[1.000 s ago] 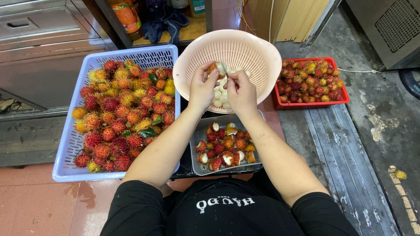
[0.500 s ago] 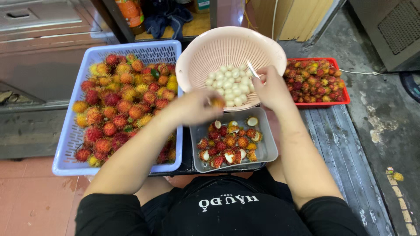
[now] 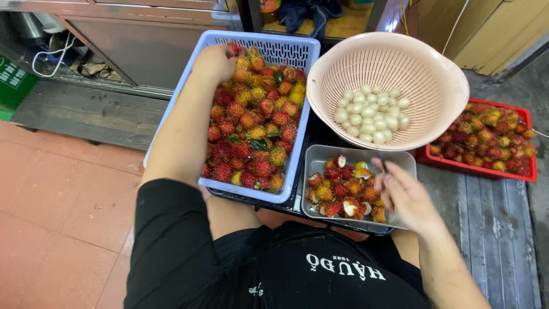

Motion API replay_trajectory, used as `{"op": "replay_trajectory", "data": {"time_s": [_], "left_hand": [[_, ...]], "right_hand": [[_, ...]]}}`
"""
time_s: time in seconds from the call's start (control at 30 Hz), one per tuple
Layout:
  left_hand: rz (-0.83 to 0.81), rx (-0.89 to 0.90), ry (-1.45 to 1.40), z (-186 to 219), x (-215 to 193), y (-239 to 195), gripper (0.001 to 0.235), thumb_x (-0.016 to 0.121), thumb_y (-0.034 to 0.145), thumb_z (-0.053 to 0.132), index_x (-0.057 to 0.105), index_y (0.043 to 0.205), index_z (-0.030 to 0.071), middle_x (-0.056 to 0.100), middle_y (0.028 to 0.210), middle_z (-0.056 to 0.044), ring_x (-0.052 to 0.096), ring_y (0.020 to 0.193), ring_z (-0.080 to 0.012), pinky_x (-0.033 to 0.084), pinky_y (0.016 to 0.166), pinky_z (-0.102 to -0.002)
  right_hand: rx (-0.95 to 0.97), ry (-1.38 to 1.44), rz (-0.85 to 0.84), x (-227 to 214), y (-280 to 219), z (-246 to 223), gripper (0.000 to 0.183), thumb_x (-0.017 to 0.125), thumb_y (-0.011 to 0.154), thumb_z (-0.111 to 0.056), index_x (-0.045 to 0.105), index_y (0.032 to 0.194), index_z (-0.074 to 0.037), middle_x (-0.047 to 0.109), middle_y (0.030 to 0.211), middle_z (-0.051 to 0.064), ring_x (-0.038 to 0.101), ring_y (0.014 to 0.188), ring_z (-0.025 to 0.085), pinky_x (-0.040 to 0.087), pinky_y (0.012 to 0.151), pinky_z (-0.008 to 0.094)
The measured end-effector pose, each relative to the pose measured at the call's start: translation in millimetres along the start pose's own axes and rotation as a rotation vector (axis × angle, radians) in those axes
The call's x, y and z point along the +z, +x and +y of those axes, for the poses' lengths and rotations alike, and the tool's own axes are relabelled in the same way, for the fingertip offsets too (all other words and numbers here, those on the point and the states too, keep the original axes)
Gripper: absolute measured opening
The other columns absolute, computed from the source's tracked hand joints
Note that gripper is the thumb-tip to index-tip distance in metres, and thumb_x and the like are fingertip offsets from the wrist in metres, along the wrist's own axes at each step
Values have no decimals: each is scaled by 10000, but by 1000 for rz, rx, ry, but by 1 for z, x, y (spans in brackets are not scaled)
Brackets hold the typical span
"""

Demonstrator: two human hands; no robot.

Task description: The person sits on the floor and peels rambutan fruit one by one using a small knife. They remove the spiky outer skin, place the peeled white fruit into a pink colander, and discard the peels into a gray tray.

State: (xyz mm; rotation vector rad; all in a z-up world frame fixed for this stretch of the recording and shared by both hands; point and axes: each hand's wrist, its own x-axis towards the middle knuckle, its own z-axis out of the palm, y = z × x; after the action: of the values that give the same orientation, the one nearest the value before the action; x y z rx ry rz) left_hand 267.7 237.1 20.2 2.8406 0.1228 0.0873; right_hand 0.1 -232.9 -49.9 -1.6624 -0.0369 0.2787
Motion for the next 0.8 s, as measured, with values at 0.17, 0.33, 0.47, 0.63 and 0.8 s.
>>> {"op": "replay_trajectory", "data": {"time_s": [0.17, 0.33, 0.47, 0.63, 0.8], "left_hand": [[-173, -152, 352, 4, 57, 39, 557, 705, 896, 482, 712, 1218, 29, 674, 1275, -180, 657, 1152, -343, 547, 947, -441], [-54, -110, 82, 10, 44, 20, 544, 766, 877, 385, 654, 1268, 24, 695, 1236, -182, 681, 1123, -298, 548, 936, -408], [-37, 84, -705, 28, 13, -19, 630, 805, 877, 201, 465, 1380, 33, 661, 1264, -121, 691, 1045, -209, 584, 817, -329], [-378, 227, -1412, 76, -2, -118, 668, 717, 869, 48, 443, 1474, 127, 672, 1223, -128, 685, 974, -190, 567, 724, -267], [-385, 359, -1557, 138, 25, -202, 626, 751, 850, -43, 424, 1374, 61, 614, 1298, -142, 685, 1040, -206, 590, 831, -314]], "right_hand": [[51, 24, -83, 9, -16, 24, 501, 403, 1040, -191, 499, 1515, -67, 539, 787, 14, 405, 627, 64, 348, 541, 203], [106, 67, -104, 4, -33, 12, 537, 321, 1043, -260, 519, 1494, -46, 482, 717, -1, 376, 590, 79, 332, 519, 224], [137, 193, -102, 7, -25, 11, 523, 336, 1061, -256, 559, 1445, 21, 430, 694, -10, 375, 591, 97, 346, 521, 239], [-27, 209, -209, 27, -14, 8, 482, 373, 1077, -243, 559, 1424, 36, 461, 729, -7, 446, 608, 108, 426, 550, 249], [-231, 173, -250, 48, -22, -12, 530, 362, 1095, -239, 386, 1592, -54, 436, 663, -8, 373, 550, 73, 335, 486, 203]]}}
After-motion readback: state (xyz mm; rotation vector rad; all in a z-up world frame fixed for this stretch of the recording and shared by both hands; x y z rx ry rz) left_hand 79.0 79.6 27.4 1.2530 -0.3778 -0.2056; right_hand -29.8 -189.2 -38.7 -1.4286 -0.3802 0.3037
